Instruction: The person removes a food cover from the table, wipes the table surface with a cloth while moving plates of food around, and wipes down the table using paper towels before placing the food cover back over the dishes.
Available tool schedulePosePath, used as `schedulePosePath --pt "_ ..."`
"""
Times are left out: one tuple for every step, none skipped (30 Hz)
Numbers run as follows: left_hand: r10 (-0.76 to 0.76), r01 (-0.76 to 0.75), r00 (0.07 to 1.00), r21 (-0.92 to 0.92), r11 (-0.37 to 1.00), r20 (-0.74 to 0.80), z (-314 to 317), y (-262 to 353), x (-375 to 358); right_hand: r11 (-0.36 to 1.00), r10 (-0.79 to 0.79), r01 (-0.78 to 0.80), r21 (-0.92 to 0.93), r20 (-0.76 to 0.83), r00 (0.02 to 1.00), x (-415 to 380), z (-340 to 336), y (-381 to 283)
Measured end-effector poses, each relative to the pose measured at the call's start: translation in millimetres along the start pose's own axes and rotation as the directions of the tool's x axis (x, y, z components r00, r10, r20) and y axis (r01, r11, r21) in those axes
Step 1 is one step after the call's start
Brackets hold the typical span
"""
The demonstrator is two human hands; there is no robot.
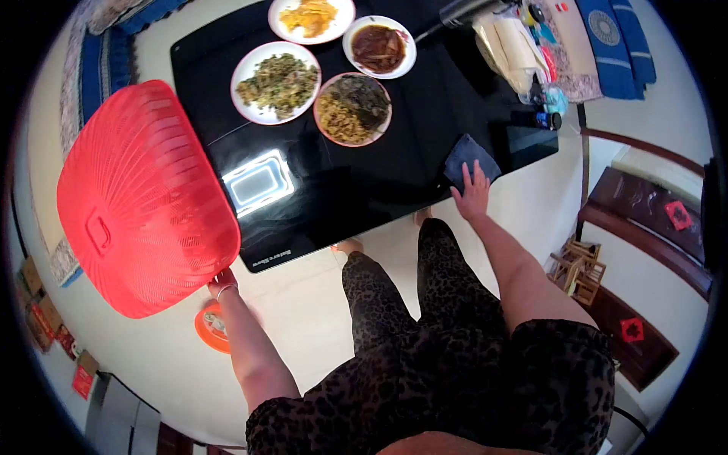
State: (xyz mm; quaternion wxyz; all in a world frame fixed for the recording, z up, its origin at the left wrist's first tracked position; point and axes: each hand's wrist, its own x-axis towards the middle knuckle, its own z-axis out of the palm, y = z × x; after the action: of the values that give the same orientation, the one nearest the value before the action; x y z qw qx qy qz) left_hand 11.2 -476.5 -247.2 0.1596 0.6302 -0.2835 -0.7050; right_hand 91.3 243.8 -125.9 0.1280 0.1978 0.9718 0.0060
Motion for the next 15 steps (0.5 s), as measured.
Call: schedulePosePath --pt "0.000 -0.001 0.999 -0.013 1.000 -0.045 4.2 1.6 2.2 0.998 -0.048 0.049 -0.031 0.047 0.998 2.8 5.1 20.0" --pt "0.004 -0.007 0.996 -0.030 1.000 -0.090 13.8 1.2 -2.2 0.993 -0.098 0.104 -0.055 0.093 0.991 10.2 10.2 31.5" --pt "-0.039 0.052 0.988 0.079 0.995 -0.152 12.0 -4.7 -9.9 0.986 -0.147 0.155 -0.054 0.124 0.981 12.6 15.9 49.4" --pt "-0.021 0.050 0.978 0.134 0.990 -0.205 18.9 -9.1 -22.2 0.978 -0.198 0.206 -0.044 0.143 0.970 24.0 17.7 57.8" --pt "0.002 0.048 0.967 0.189 0.981 -0.254 25.8 -16.8 -38.4 0.967 -0.245 0.253 -0.031 0.160 0.956 31.8 21.8 65.4" --pt "0.027 0.055 0.950 0.250 0.967 -0.312 20.8 -29.9 -57.0 0.962 -0.271 0.273 0.009 0.156 0.950 29.2 25.5 76.6" --pt "0.046 0.052 0.961 0.340 0.939 -0.273 15.7 -42.1 -62.3 0.954 -0.299 0.295 0.049 0.131 0.945 36.0 31.4 80.4" --pt "0.098 0.004 0.963 0.380 0.925 -0.250 11.6 -61.0 -66.9 0.944 -0.327 0.319 0.089 0.105 0.939 44.1 39.1 83.9" --pt "0.061 0.030 0.983 0.469 0.883 -0.176 0.5 -82.4 -96.1 0.928 -0.353 0.347 0.134 0.026 0.935 45.3 45.3 94.3" --pt "0.088 0.012 0.980 0.499 0.866 -0.176 2.9 -106.6 -121.8 0.931 -0.333 0.330 0.156 -0.007 0.943 57.3 51.8 96.7" --pt "0.147 0.012 0.961 0.568 0.823 -0.233 12.5 -128.8 -155.3 0.933 -0.311 0.313 0.179 -0.040 0.950 74.1 57.1 97.6" --pt "0.071 0.052 0.978 0.563 0.825 -0.194 5.8 -148.9 -183.8 0.935 -0.289 0.295 0.196 -0.058 0.955 84.7 58.6 104.7" --pt "0.038 0.039 0.992 0.563 0.825 -0.124 3.6 -170.0 -200.9 0.950 -0.227 0.245 0.195 -0.110 0.968 104.7 60.5 103.7" --pt "0.006 0.025 0.999 0.559 0.829 -0.053 1.5 -190.6 -216.4 0.960 -0.166 0.198 0.198 -0.164 0.972 128.6 61.4 100.7" --pt "0.002 -0.008 1.000 0.611 0.791 0.010 0.5 -216.0 -239.5 0.966 -0.099 0.133 0.223 -0.157 0.983 149.9 54.5 102.1"
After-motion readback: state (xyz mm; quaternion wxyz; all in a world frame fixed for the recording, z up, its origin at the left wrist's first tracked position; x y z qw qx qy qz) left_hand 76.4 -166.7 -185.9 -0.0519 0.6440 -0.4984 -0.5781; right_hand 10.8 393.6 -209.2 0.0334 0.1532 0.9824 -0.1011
